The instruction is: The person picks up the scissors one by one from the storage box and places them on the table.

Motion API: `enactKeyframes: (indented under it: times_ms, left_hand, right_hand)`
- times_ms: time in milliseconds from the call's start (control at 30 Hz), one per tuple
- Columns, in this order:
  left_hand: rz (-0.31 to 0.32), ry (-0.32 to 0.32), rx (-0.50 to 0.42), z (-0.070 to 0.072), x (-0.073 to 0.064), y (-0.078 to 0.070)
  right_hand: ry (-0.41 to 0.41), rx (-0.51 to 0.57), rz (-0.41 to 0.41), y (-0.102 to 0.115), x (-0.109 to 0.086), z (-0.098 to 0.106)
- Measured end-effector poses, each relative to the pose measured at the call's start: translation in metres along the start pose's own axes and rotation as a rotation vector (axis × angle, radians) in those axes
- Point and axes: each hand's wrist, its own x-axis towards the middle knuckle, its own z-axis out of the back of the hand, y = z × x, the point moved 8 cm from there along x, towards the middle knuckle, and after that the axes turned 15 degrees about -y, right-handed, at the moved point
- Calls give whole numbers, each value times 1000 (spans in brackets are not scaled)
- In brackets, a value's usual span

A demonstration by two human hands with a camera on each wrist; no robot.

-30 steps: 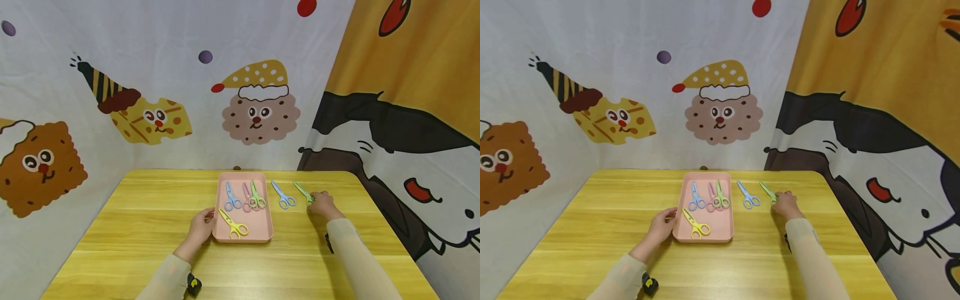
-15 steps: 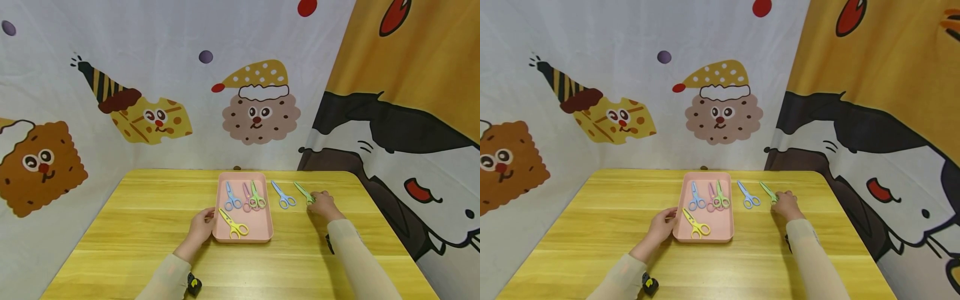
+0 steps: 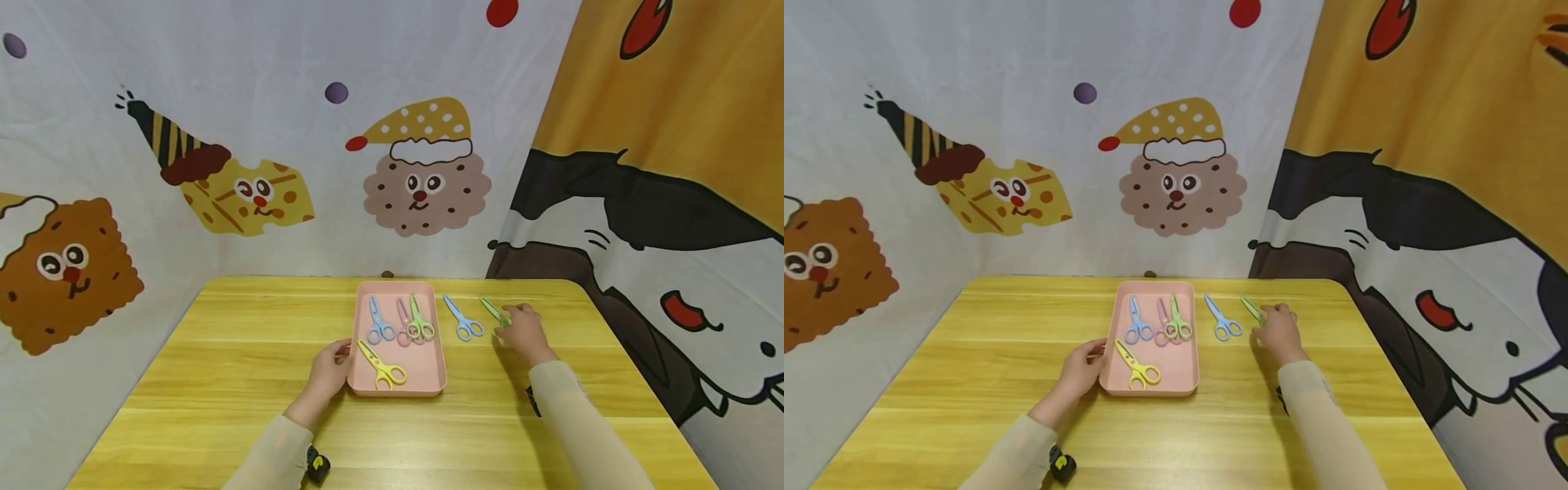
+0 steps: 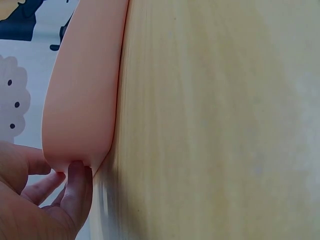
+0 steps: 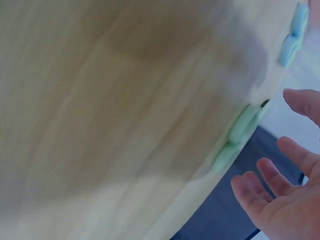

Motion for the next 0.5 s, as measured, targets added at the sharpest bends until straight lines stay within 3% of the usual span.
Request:
enactKeyframes:
  times_ms: [200, 500]
  left_hand:
    - [0, -1, -1, 0, 0, 1]
    - [13, 6, 0, 0, 0, 2]
  right_hand:
    - [-53, 44, 46, 32, -1, 1]
    - [-109, 67, 199, 99, -14, -4]
